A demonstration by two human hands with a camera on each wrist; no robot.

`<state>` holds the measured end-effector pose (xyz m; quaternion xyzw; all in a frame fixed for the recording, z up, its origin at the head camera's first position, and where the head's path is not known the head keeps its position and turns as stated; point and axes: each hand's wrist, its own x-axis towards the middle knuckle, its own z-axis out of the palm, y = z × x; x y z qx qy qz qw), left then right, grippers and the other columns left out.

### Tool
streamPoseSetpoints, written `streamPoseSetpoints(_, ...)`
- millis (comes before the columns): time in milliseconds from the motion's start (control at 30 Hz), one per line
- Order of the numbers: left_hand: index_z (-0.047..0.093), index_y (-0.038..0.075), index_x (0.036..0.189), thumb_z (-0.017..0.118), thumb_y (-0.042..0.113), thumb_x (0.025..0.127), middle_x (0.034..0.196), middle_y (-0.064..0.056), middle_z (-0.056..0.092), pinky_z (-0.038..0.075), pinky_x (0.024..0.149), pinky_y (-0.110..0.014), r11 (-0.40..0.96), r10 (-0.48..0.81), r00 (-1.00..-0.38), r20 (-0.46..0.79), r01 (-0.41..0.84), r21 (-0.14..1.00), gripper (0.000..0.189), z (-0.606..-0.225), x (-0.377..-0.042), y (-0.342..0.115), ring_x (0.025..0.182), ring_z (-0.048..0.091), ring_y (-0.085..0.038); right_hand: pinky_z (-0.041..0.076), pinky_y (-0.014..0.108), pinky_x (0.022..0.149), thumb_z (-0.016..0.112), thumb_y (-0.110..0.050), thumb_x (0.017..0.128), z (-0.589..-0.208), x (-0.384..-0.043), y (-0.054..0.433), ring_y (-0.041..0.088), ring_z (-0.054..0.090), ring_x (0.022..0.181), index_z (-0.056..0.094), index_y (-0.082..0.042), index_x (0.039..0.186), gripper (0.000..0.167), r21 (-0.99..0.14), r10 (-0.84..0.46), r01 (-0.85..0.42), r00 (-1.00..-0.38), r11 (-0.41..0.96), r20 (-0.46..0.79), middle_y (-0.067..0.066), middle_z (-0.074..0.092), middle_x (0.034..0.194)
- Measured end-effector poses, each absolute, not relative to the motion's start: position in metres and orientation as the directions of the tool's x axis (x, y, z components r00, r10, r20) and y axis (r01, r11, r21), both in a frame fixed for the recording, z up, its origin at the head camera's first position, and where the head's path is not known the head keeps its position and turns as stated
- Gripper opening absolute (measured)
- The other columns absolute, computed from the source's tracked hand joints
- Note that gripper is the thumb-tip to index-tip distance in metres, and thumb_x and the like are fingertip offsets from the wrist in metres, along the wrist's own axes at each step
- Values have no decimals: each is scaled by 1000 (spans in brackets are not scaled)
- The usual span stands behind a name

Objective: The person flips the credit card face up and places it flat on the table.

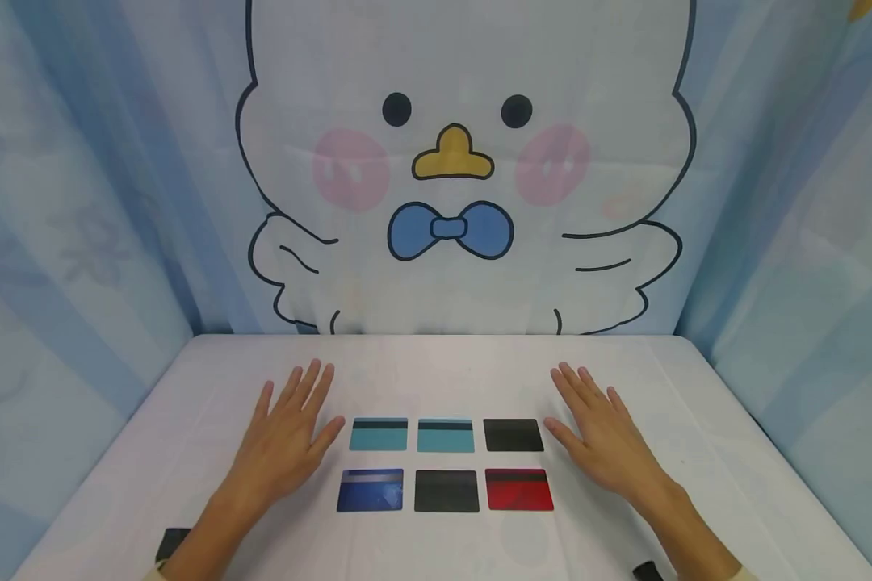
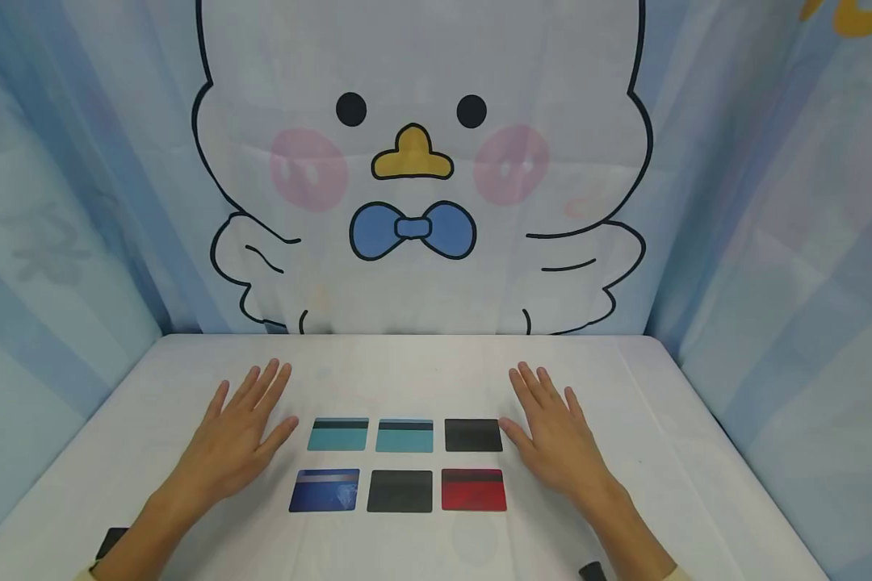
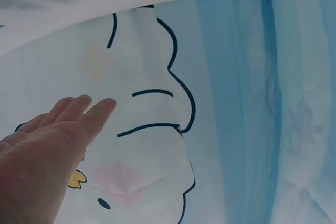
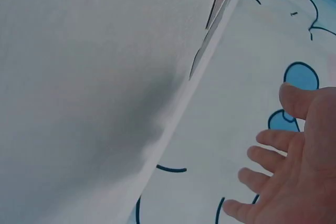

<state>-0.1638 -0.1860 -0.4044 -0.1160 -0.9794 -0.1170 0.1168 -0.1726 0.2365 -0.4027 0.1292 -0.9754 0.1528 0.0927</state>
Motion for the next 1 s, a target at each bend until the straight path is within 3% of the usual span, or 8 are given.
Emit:
streamPoseSetpoints(400,29,11,165,60,42,103,171,-15,28,12,125,-66,932,233,-936,263,293,215,76,-414,-171,-184,157,25,-41,20,70,121,71,-35,97,-405,-184,204,45,32,153,37,-8,161,77,-270,-293,-352,-927,896,234,19,37,166)
streamPoseSetpoints(667,36,12,162,70,39,98,164,-17,41,30,120,-64,925,278,-929,246,328,195,78,-413,-181,-179,150,40,-42,26,69,119,74,-32,96,-406,-188,189,43,39,150,42,-8,159,75,-251,-320,-380,-914,890,248,19,44,162)
streamPoseSetpoints(800,40,12,161,74,37,96,159,-17,49,37,116,-63,912,298,-931,210,343,226,78,-414,-186,-179,145,47,-39,29,68,118,76,-28,94,-405,-190,180,41,44,147,45,-8,157,72,-244,-348,-408,-902,880,255,18,48,159)
streamPoseSetpoints(1000,44,13,158,77,34,93,154,-16,54,38,115,-62,885,329,-937,121,351,308,76,-418,-196,-179,141,52,-39,33,66,118,78,-25,93,-406,-195,166,38,51,142,51,-6,152,67,-257,-384,-445,-888,858,255,17,54,153)
